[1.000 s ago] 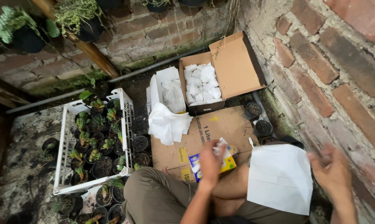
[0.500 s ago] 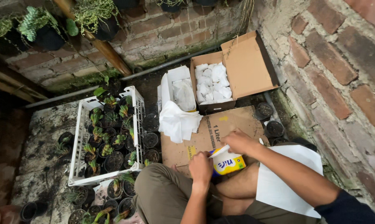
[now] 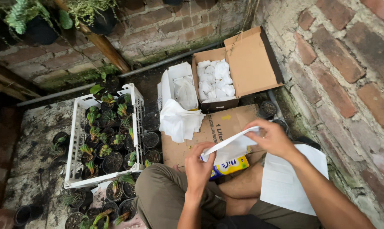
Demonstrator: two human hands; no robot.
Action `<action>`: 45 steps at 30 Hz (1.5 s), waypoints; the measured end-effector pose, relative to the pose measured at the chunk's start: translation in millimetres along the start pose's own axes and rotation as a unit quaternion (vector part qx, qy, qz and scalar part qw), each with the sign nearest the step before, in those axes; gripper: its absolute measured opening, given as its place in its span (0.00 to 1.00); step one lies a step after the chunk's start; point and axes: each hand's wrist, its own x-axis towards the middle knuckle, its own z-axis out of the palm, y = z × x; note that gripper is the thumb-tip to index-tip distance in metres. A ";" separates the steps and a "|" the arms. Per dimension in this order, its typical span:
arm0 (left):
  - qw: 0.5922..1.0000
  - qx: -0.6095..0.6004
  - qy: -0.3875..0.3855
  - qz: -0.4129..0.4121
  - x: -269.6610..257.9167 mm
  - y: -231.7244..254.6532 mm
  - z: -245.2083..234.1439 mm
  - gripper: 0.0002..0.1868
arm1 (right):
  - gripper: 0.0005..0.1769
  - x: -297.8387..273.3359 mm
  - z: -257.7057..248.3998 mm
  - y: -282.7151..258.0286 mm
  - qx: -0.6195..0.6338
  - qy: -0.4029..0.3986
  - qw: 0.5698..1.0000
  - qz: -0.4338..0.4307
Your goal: The person wraps individual plant cuttings in white tissue paper, securing them by hand before placing them into a cardboard box.
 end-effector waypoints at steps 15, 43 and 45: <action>0.933 -0.280 -0.148 -0.169 -29.0 56.8 105.7 0.08 | 0.14 -140.1 -88.1 -32.3 -0.006 0.315 0.899 0.305; 0.911 0.316 -0.195 -0.182 30.3 -207.1 83.3 0.17 | 0.33 -15.4 13.4 -23.1 -0.220 -0.125 0.956 0.151; 0.914 0.266 -0.260 -0.164 29.7 -166.8 69.4 0.19 | 0.42 3.7 32.3 -26.9 -0.272 -0.204 0.938 0.071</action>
